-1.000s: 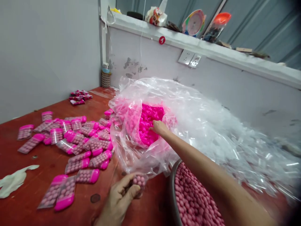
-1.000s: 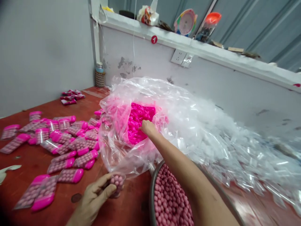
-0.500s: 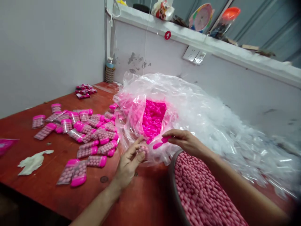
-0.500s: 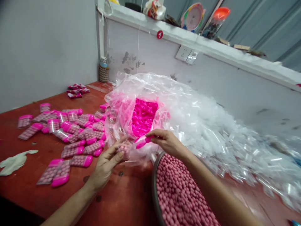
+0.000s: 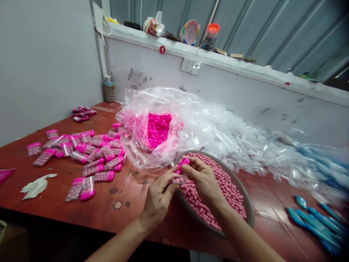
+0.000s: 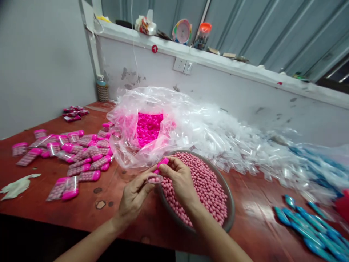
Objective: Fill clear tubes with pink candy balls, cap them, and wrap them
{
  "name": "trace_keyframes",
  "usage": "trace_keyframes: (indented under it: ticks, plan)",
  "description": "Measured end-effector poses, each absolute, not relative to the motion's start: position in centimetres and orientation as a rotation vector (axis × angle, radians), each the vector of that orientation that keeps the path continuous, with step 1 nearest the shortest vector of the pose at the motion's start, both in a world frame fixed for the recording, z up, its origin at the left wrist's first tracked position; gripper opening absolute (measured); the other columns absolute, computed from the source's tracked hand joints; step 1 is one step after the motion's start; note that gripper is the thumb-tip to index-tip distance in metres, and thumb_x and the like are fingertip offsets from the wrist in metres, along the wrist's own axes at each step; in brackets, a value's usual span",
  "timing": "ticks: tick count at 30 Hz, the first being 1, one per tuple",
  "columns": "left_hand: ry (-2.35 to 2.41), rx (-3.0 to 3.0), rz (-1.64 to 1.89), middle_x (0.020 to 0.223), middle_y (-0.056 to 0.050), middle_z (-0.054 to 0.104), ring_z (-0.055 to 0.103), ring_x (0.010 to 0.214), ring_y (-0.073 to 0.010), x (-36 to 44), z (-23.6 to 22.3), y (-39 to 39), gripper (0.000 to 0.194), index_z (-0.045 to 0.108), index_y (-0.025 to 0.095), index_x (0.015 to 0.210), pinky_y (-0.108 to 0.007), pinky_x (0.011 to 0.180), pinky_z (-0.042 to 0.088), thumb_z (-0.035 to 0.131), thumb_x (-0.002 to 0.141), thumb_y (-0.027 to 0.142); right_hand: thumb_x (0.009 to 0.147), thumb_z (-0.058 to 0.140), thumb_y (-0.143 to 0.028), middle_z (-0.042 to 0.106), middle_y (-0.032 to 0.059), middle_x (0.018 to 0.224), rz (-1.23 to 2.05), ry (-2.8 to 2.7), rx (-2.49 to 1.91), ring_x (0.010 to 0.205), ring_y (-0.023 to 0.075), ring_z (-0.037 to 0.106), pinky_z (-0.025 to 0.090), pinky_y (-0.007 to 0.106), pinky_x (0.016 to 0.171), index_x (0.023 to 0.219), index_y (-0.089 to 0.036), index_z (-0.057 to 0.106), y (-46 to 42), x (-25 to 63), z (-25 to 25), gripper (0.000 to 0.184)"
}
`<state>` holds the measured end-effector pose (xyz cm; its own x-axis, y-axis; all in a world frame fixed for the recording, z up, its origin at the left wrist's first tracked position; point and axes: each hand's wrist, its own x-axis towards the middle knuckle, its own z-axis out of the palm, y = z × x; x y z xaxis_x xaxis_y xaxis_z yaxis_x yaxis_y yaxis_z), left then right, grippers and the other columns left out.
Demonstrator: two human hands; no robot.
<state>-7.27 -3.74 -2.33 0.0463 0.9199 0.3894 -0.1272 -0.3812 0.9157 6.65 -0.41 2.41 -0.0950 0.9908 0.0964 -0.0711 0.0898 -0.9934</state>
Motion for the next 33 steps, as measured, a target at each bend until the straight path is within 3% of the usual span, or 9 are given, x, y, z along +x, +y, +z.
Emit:
trace_keyframes:
  ticks: [5,11,18,25,33]
  plan:
    - [0.738,1.231,1.306,0.095,-0.007,0.065,0.06,0.087,-0.0189,-7.1,-2.8,-3.8,0.025,0.061,0.015,0.101,-0.031,0.078,0.049,0.051,0.083,0.029,0.081,0.057,-0.024,0.064,0.0038,0.102,0.613,-1.831,-1.109,0.097,0.0191,0.057,0.044,0.034,0.085,0.107,-0.023,0.061,-1.8,9.6,4.3,0.027]
    - [0.829,1.575,1.273,0.091,-0.004,0.067,0.06,0.084,-0.0171,-7.8,-3.2,-3.6,0.025,0.063,0.017,0.103,-0.027,0.076,0.047,0.05,0.084,0.025,0.088,0.047,-0.021,0.059,0.0068,0.087,0.258,-2.414,-0.946,0.078,0.0162,0.058,0.048,0.028,0.067,0.116,-0.02,0.054,-3.2,9.4,5.0,0.03]
    - [0.87,1.742,1.366,0.087,-0.007,0.069,0.063,0.079,-0.0166,-9.0,-3.8,-3.5,0.023,0.065,0.014,0.101,-0.025,0.071,0.047,0.052,0.083,0.022,0.09,0.041,-0.021,0.051,0.004,0.077,0.132,-2.575,-0.966,0.066,0.0144,0.05,0.044,0.025,0.057,0.125,-0.021,0.045,-3.7,8.6,4.1,0.035]
    - [0.834,1.955,1.255,0.076,-0.007,0.069,0.063,0.067,-0.0157,-10.2,-2.7,-3.8,0.022,0.069,0.015,0.09,-0.024,0.064,0.046,0.049,0.084,0.023,0.089,0.038,-0.013,0.055,0.0092,0.085,-0.041,-2.686,-0.987,0.075,0.0189,0.052,0.048,0.03,0.066,0.13,-0.017,0.035,-4.8,8.3,2.9,0.041]
    - [0.901,1.842,1.249,0.075,-0.007,0.069,0.061,0.066,-0.0165,-10.0,-3.0,-4.2,0.024,0.07,0.017,0.089,-0.025,0.063,0.046,0.048,0.083,0.025,0.089,0.041,-0.018,0.057,0.0075,0.08,0.034,-2.676,-1.035,0.071,0.0175,0.053,0.047,0.029,0.063,0.125,-0.018,0.046,-4.5,8.0,2.9,0.036]
